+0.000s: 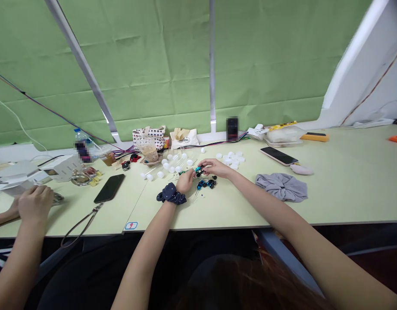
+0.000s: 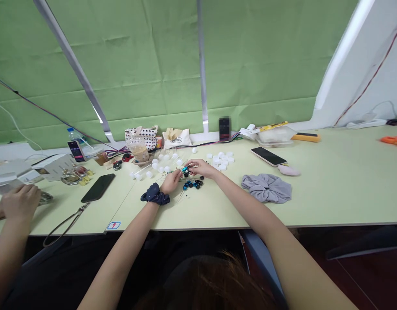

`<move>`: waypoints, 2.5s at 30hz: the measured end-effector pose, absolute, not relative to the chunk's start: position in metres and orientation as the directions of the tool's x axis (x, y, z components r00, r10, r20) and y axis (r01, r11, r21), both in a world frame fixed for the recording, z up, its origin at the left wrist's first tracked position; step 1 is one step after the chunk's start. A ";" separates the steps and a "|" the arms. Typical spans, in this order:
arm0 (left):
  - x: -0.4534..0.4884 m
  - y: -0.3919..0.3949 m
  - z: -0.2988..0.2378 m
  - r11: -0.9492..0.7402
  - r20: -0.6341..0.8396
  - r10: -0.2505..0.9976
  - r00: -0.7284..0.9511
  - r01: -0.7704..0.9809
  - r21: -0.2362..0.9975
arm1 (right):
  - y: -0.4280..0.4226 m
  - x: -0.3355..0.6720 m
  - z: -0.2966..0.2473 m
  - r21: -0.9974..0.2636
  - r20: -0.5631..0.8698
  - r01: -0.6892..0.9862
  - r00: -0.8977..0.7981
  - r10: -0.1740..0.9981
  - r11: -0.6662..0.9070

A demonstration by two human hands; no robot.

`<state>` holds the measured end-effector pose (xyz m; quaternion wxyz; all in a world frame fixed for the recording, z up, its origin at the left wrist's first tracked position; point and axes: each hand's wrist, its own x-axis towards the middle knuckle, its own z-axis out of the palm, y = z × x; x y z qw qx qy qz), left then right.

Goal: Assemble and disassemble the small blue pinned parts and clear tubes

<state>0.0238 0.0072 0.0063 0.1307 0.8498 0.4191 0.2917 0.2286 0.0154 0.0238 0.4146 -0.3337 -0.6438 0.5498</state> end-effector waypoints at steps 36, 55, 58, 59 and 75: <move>0.023 0.009 0.003 -0.633 0.410 0.774 0.483 0.615 0.470 | 0.012 0.220 0.024 -0.953 0.258 0.052 -0.384 0.886 0.300; 0.023 0.011 0.002 -0.625 0.404 0.780 0.478 0.624 0.469 | 0.018 0.215 0.021 -0.978 0.151 0.100 -0.269 0.951 0.183; 0.023 0.011 0.003 -0.622 0.409 0.782 0.470 0.625 0.472 | 0.017 0.216 0.023 -0.952 0.260 0.064 -0.339 0.904 0.298; 0.022 0.011 0.003 -0.619 0.410 0.784 0.466 0.627 0.473 | 0.016 0.217 0.024 -0.952 0.259 0.061 -0.357 0.898 0.299; 0.022 0.012 0.001 -0.619 0.404 0.784 0.471 0.634 0.464 | 0.014 0.215 0.025 -0.984 0.110 0.105 -0.261 0.959 0.142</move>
